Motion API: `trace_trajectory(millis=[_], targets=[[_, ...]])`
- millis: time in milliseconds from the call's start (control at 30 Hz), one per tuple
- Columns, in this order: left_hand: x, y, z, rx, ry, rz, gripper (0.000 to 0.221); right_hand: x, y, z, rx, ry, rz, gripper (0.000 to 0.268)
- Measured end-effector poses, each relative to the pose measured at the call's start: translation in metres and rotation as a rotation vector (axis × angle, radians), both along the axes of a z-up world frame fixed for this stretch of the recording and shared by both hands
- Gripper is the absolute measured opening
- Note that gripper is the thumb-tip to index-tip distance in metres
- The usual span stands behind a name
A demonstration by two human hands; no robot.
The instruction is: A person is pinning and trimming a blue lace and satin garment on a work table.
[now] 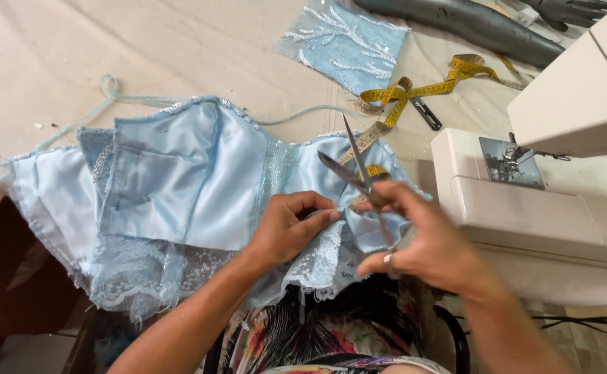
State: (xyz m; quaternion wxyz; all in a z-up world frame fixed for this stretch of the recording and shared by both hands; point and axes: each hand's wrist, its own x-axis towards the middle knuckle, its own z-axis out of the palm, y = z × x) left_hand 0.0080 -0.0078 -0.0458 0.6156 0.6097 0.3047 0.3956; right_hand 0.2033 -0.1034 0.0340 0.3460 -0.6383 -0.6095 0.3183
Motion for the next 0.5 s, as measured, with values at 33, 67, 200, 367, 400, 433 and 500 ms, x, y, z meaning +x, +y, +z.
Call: trace_trajectory(millis=[33,67,200,367,400,433,500], targets=[[0.0,-0.001,-0.002,0.06,0.012,-0.014,0.013,0.005,-0.005,0.015,0.026,-0.066,0.058,0.097],[-0.002,-0.003,-0.004,0.059,0.011,-0.017,0.013,0.008,-0.003,0.025,0.025,-0.067,0.055,0.097],[-0.002,-0.006,-0.004,0.166,0.124,-0.075,0.014,0.022,0.014,0.054,-0.197,-0.612,0.238,0.068],[0.0,-0.009,-0.023,0.318,0.165,0.005,0.014,0.033,0.04,0.057,-0.361,-0.95,0.395,0.078],[0.0,-0.011,-0.023,0.317,0.172,0.037,0.015,0.038,0.043,0.053,-0.339,-0.95,0.448,0.077],[-0.001,-0.013,-0.022,0.318,0.182,0.069,0.018,0.042,0.046,0.048,-0.314,-0.948,0.502,0.077],[-0.002,-0.016,-0.014,0.332,0.133,0.071,0.015,0.041,0.051,0.044,-0.274,-0.936,0.568,0.072]])
